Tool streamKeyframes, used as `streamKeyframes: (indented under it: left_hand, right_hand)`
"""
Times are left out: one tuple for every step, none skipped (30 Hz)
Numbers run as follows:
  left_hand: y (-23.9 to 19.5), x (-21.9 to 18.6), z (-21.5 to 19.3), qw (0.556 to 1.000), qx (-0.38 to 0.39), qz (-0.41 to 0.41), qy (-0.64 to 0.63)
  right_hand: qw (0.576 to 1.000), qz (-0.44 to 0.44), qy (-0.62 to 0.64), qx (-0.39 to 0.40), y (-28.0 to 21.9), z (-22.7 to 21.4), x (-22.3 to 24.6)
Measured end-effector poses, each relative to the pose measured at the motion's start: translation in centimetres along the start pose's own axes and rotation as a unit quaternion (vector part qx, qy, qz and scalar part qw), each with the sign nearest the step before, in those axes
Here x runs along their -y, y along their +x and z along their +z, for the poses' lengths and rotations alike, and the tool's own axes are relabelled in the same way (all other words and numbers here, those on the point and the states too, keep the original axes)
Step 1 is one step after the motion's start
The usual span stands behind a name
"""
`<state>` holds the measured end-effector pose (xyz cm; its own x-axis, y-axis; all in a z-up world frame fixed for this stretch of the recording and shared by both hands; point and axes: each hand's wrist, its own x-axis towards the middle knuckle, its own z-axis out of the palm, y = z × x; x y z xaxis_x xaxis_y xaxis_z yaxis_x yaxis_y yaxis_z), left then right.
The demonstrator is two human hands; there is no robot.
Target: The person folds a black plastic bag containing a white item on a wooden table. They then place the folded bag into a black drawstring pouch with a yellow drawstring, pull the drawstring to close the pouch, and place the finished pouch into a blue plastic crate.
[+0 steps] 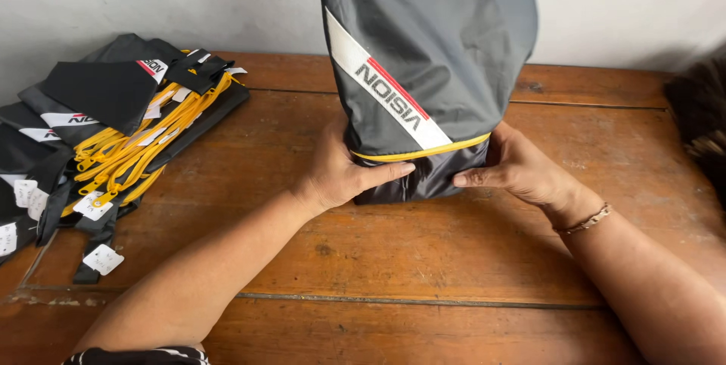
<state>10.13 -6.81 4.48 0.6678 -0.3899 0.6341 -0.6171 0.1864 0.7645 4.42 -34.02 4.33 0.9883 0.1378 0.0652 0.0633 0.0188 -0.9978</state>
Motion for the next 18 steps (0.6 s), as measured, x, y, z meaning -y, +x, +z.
streamKeyframes:
  left_hand:
    - [-0.2,0.3,0.2,1.0,0.002,-0.004,-0.018]
    - [-0.3,0.5,0.3,0.999,0.003,-0.009,-0.036]
    - [-0.3,0.6,0.4,0.999,0.004,-0.008,-0.036]
    - [-0.2,0.6,0.5,0.999,0.013,-0.008,-0.048]
    - [-0.1,0.7,0.5,0.998,0.023,-0.006,-0.059]
    - [0.0,0.5,0.6,0.998,0.024,-0.004,-0.058]
    - [-0.1,0.4,0.8,0.997,0.019,-0.011,-0.072]
    - [-0.2,0.3,1.0,0.996,0.014,-0.018,-0.086]
    - [-0.3,-0.1,1.1,0.996,0.013,-0.017,-0.086]
    - [-0.3,-0.5,1.3,0.998,-0.006,-0.017,-0.06]
    - [-0.5,-0.9,1.4,0.999,-0.027,-0.018,-0.033]
    - [-0.5,-1.2,1.4,0.999,-0.029,-0.018,-0.032]
    - [-0.6,-1.6,1.5,1.0,-0.027,-0.012,-0.008]
    - [-0.8,-1.9,1.6,1.0,-0.024,-0.005,0.017]
    - [-0.7,-2.2,1.4,0.999,-0.028,-0.005,0.017]
    - [-0.5,-2.6,1.2,0.999,-0.008,-0.008,0.035]
    - [-0.4,-3.0,1.1,0.998,0.014,-0.01,0.052]
    - [-0.4,-2.1,1.2,0.999,0.013,-0.008,0.052]
  right_hand:
    - [1.0,-0.005,-0.002,-0.001,0.1,0.3,0.0]
    - [1.0,-0.01,-0.005,-0.003,0.3,0.7,0.0]
    - [1.0,-0.01,-0.005,-0.003,0.2,0.9,0.0]
    - [0.999,-0.022,0.013,-0.021,0.1,1.1,0.0]
    - [0.998,-0.036,0.03,-0.039,0.0,1.3,0.0]
    - [0.998,-0.038,0.03,-0.039,0.0,1.4,0.3]
    - [0.997,-0.041,0.048,-0.047,0.0,1.5,0.4]
    - [0.995,-0.044,0.065,-0.054,-0.1,1.7,0.6]
    - [0.995,-0.045,0.064,-0.053,0.0,1.5,0.1]
    - [0.994,-0.046,0.08,-0.057,0.1,1.3,-0.4]
    - [0.993,-0.045,0.095,-0.06,0.3,1.2,-1.0]
    - [0.993,-0.045,0.095,-0.057,0.6,1.1,-0.8]
    - [0.992,-0.054,0.095,-0.06,0.8,1.1,-0.8]
    - [0.991,-0.063,0.095,-0.064,1.0,1.2,-0.8]
    - [0.992,-0.062,0.093,-0.06,1.2,0.7,-0.9]
    - [0.992,-0.054,0.098,-0.055,1.4,0.2,-1.0]
    - [0.992,-0.047,0.104,-0.053,1.5,-0.4,-1.1]
    - [0.992,-0.048,0.102,-0.052,1.8,-1.4,-1.8]
